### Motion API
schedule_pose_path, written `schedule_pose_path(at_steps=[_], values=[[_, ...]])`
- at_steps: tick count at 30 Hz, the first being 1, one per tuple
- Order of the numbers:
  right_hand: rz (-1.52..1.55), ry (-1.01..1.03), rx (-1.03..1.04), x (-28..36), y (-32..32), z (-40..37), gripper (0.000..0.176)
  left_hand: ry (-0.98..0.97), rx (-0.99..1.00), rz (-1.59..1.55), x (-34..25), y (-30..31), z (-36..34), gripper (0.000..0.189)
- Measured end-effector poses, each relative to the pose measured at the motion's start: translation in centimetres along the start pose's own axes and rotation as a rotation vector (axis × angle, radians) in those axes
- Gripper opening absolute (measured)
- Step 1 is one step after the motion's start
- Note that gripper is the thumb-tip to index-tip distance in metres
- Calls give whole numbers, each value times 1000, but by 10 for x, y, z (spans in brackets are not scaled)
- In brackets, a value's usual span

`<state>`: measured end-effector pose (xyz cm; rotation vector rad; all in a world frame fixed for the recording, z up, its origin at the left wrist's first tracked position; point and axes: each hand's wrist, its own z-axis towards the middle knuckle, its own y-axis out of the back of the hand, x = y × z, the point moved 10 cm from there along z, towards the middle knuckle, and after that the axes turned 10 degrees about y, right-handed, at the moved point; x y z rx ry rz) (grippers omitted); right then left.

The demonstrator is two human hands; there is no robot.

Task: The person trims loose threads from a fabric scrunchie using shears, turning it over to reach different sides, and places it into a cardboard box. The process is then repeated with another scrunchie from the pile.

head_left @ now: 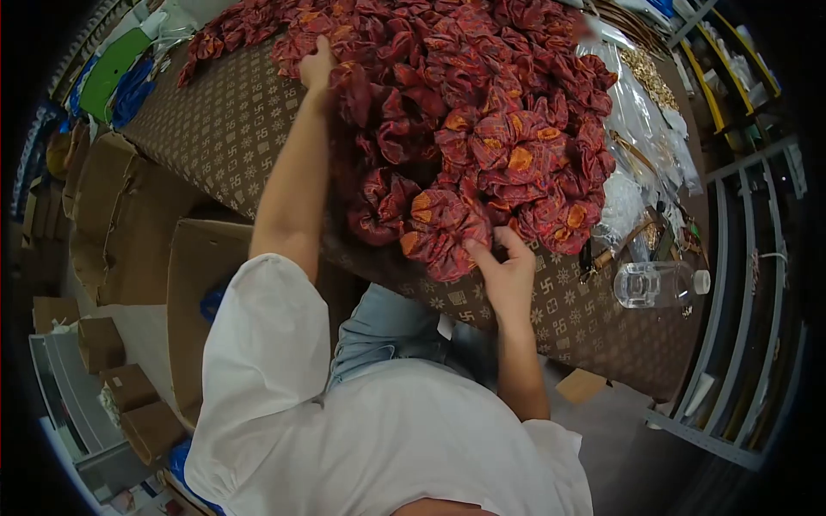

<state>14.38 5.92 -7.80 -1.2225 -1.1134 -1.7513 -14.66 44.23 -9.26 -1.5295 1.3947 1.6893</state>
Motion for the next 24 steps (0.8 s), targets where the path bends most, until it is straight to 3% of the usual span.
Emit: schedule_pose_path(at_steps=[1,3,5,7,8,9,11,13,16,21,23,24], values=[[215,68,-70,11,10,1,15,-50,110,101,1,-7,16,75],[606,-80,-248,-7,26,-5,17,-184,116,275,-33,13,-21,81],[671,-134,-246,-24,43,-17,21,-234,201,257,-29,20,-41,75],[708,-57,-373,-24,66,-20,20,-341,307,193,-37,30,-76,66],[768,-20,-399,-23,73,-22,19,-352,334,195,-64,50,-155,66],[763,-19,-429,-23,80,-27,19,-118,349,25,-73,70,-240,52],[831,12,-432,-19,88,-30,18,-810,234,22,-47,75,-254,49],[867,56,-413,-11,92,-33,17,-877,233,360,-16,47,-310,56],[934,137,-390,11,91,-39,19,-866,198,631,2,17,-336,62],[1058,175,-267,21,79,-62,26,-1010,119,352,-36,43,-380,64],[1056,133,-289,15,77,-73,25,-999,692,12,-35,37,-434,66],[1056,127,-238,13,73,-77,25,-818,862,-142,-31,26,-453,64]])
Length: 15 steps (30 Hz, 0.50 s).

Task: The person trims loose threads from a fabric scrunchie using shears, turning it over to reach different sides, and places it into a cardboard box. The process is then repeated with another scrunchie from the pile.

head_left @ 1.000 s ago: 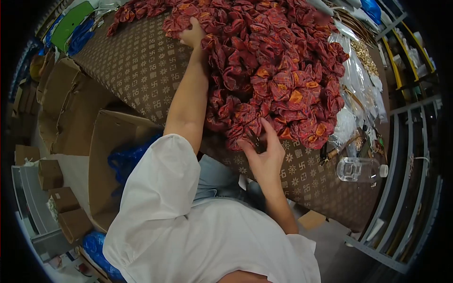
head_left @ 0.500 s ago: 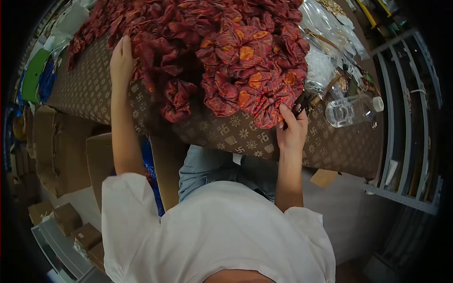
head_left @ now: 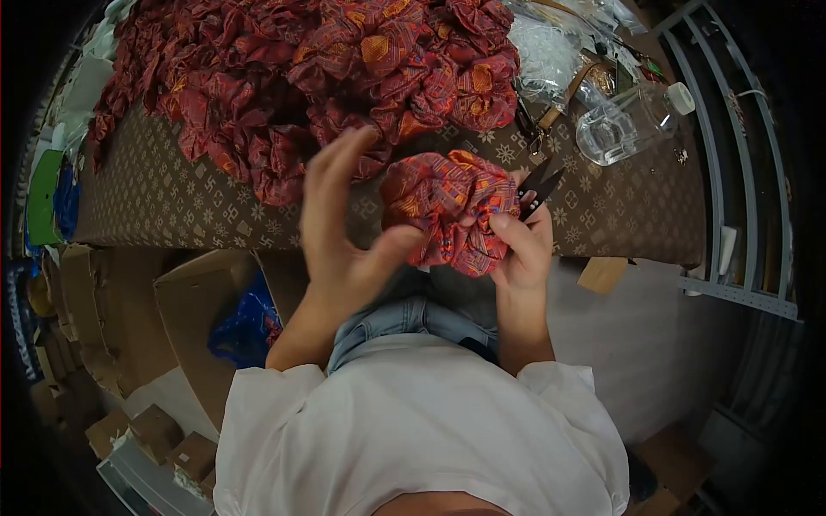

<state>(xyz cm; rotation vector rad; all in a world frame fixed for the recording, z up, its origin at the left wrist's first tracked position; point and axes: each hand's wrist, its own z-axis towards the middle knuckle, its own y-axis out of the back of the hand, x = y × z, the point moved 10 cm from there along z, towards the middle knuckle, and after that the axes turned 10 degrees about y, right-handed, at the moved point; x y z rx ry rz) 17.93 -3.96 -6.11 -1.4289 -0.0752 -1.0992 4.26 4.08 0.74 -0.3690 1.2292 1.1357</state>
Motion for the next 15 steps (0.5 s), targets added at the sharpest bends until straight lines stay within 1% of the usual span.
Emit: schedule_pose_path(at_steps=[1,2,3,4,5,6,7,9,10,11,13,14,15], values=[[1,-30,45,-4,-3,-3,24,92,56,-249,-3,-22,-3,62],[-1,-35,50,-3,-3,-5,24,290,156,-260,8,-40,-8,54],[-26,-40,29,-1,-1,-7,23,290,148,-264,7,-38,-7,54],[-52,-41,8,3,0,-9,22,590,339,-622,28,-58,-16,52],[-79,-40,-17,7,1,-12,22,888,538,-982,34,-82,-35,49],[-159,14,-31,17,-3,-15,19,840,526,-1077,30,-79,-34,45],[-166,10,-31,17,-3,-17,19,841,525,-1086,31,-82,-37,45],[18,71,-23,23,-6,-21,17,780,438,-1331,28,-79,-41,41],[104,28,-27,16,-1,-23,16,782,436,-1330,29,-79,-44,41],[106,27,-26,13,2,-24,16,761,416,-1346,30,-76,-45,41],[321,-59,47,3,-7,-28,19,738,390,-1364,33,-73,-47,41],[321,-63,49,2,-7,-30,19,704,445,-1358,31,-74,-48,45],[468,-101,6,-2,-7,-34,20,670,500,-1351,28,-76,-49,49]])
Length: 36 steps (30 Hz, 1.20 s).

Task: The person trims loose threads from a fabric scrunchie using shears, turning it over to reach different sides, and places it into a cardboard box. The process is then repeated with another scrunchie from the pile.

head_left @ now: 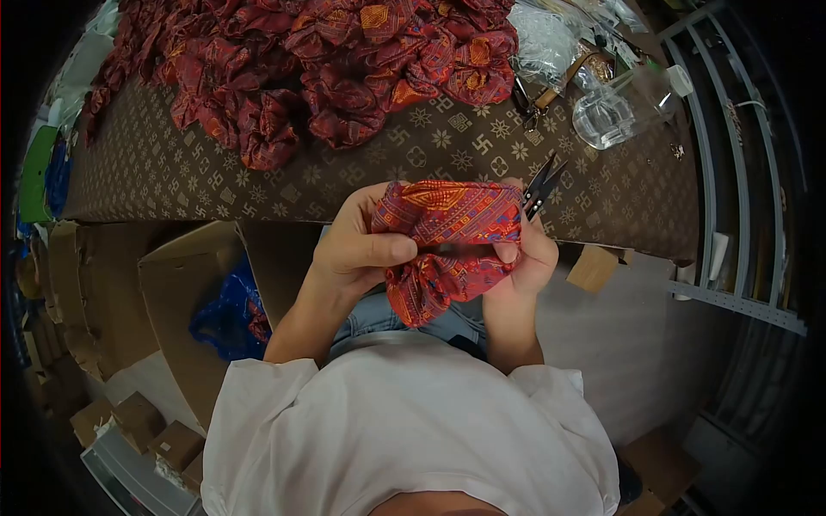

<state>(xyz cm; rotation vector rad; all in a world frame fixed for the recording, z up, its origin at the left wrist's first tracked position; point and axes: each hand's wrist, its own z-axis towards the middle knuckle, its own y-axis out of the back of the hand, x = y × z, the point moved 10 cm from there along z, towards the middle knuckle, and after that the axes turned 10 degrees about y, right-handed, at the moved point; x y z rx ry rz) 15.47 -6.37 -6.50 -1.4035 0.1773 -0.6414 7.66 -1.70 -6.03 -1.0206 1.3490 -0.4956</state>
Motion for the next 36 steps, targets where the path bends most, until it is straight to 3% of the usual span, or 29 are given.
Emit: schedule_pose_path(at_steps=[1,5,7,10,12,19,21,22,24,25,27,28,29,31,36], values=[[149,-26,-42,-3,1,-2,22,-3,1,0,2,1,0,49],[167,-35,-38,1,-3,-4,25,-7,0,61,3,0,0,56],[11,-5,-151,6,6,-5,26,-8,14,102,-2,2,-1,56],[-36,11,-115,8,8,-4,26,-35,126,252,-6,-5,-3,52],[-78,5,-82,8,7,1,25,13,-79,201,-8,6,-3,49],[-328,-20,-82,11,6,4,18,-45,-117,190,-14,18,2,51],[-375,-27,-75,14,0,7,17,-214,-186,582,-37,0,0,58],[-490,-82,-80,12,-4,7,17,-210,-181,582,-44,-3,1,58],[-698,-207,-74,6,-1,5,18,-333,-201,1028,-64,-20,-3,60],[-698,-207,-72,3,-4,6,18,-334,-201,1028,-63,-21,-2,60],[-894,-142,-92,7,-9,9,22,-145,-193,1048,-45,-17,9,56],[-895,-90,-95,10,-11,11,28,-262,-218,1066,-52,-22,8,42],[-893,-84,-90,11,-9,12,28,-267,-216,1072,-49,-25,8,42],[-934,98,-102,30,-5,13,33,-187,-353,556,-46,0,2,28],[-930,174,-65,26,-13,9,28,-192,-368,389,-37,14,3,18]])
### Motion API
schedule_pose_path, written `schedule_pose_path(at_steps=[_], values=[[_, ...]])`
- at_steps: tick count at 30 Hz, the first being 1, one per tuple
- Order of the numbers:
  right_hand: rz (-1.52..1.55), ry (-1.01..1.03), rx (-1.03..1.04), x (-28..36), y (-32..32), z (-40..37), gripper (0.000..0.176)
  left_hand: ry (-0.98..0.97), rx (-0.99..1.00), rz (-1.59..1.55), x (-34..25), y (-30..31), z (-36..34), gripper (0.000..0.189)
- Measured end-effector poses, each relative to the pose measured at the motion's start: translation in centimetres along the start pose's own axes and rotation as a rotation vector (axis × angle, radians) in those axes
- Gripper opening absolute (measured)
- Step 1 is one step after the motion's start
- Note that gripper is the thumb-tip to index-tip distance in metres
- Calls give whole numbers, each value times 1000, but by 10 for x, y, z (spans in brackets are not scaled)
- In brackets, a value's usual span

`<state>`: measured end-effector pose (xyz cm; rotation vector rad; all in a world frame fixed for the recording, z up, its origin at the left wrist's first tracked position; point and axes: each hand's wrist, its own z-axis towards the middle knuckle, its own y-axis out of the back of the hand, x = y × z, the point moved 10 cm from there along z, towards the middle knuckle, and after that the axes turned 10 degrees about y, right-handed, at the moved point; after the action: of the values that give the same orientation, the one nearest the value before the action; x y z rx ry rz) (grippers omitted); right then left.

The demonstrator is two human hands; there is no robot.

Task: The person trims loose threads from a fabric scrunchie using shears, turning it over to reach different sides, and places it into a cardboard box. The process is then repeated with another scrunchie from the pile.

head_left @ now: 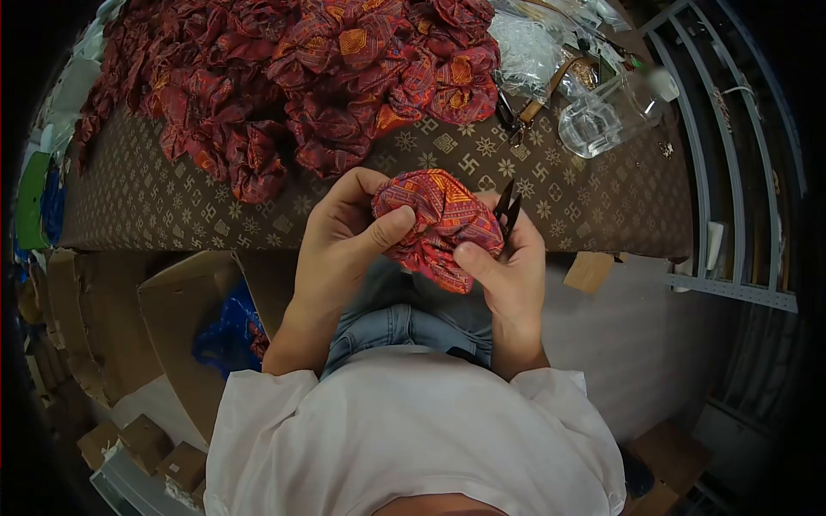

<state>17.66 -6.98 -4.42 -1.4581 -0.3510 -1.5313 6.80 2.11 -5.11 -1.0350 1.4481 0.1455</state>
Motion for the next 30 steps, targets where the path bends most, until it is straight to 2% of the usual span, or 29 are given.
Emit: schedule_pose_path(at_steps=[2,3,5,6,7,14,16,17,19,20,21,22,23,24,25,26,27,29,30], values=[[2,-137,-4,-16,9,-5,21,12,-15,-32,3,4,-1,18],[2,-139,-5,-16,10,-5,21,23,55,-73,4,-1,-3,16],[279,-99,-111,-10,14,-2,17,36,126,-115,6,-5,-5,15],[318,-106,-98,-9,13,-1,17,29,179,-175,7,-8,-5,14],[317,-105,-100,-8,14,-1,17,21,232,-236,7,-12,-7,14],[316,-84,19,-13,13,0,12,-11,263,-246,8,-7,-13,14],[265,-63,45,-10,14,3,11,-79,173,88,5,-1,-13,24],[181,-108,93,-10,11,4,11,-77,178,88,2,-3,-10,24],[96,-156,139,-7,8,5,12,-255,107,348,-23,-10,-8,40],[43,-204,230,-9,0,5,12,-256,107,348,-27,-14,-5,40],[-10,-250,323,-12,-8,3,12,-264,187,486,-26,-31,-5,46],[-53,-199,363,-12,-12,3,12,-271,265,624,-23,-44,-6,51],[-53,-199,368,-13,-17,2,12,-214,280,752,-16,-45,-3,39],[-46,-154,189,-9,-6,7,18,-219,277,753,-16,-46,-4,39],[-37,-107,7,-4,8,8,23,-94,169,539,-10,-31,0,32],[-23,-178,-7,-10,18,5,37,29,64,324,0,-15,4,25],[-21,-175,-6,-12,18,4,37,-20,10,314,-2,-8,5,17],[-181,96,36,11,15,7,46,-23,-10,251,1,-5,6,16],[-241,97,6,10,10,3,46,-24,-29,184,2,-3,6,16]])
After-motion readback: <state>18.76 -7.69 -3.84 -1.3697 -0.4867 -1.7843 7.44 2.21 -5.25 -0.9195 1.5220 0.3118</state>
